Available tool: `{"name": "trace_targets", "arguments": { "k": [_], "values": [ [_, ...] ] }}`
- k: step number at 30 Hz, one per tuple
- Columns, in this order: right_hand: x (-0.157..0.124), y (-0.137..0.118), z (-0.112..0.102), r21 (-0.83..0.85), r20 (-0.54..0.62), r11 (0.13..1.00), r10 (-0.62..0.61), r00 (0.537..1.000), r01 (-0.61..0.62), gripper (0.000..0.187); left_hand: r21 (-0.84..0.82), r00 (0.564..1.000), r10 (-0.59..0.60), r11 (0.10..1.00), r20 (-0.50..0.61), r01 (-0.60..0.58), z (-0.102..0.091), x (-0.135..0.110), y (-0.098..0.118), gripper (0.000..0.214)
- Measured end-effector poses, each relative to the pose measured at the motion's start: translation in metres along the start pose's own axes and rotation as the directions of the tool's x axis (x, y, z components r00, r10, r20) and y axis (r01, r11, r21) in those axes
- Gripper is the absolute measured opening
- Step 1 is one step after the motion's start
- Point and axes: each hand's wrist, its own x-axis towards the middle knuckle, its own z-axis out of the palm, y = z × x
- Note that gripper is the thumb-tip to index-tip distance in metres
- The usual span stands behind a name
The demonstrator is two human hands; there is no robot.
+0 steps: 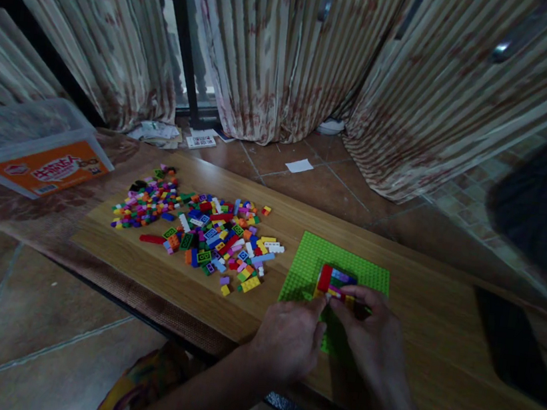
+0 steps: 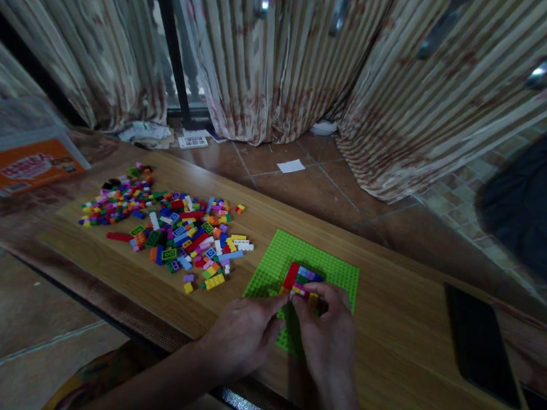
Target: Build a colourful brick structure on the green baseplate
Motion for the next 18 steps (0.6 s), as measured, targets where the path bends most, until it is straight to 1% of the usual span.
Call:
{"name": "trace_targets", "arguments": {
  "k": [6,11,18],
  "values": [
    [-0.0017,-0.0040,0.0004,-0.025,-0.027,1.000,0.005,1.000,-0.005,0.025,-0.003,1.000,0.003,1.000,0.012,-0.003,0.0007,0.0001,-0.0006,0.044],
    [-0.0012,-0.0037,0.0016,-0.001,-0.018,1.000,-0.001,1.000,0.001,0.025,0.021,0.999,0.004,1.000,0.033,-0.005,-0.0008,0.0003,-0.0005,0.043],
    [-0.0009,-0.0056,0.0034,-0.012,-0.038,1.000,-0.012,0.999,0.012,0.023,0.031,1.000,0.007,0.999,0.023,-0.008,0.0000,-0.0008,-0.0008,0.044]
  ]
}}
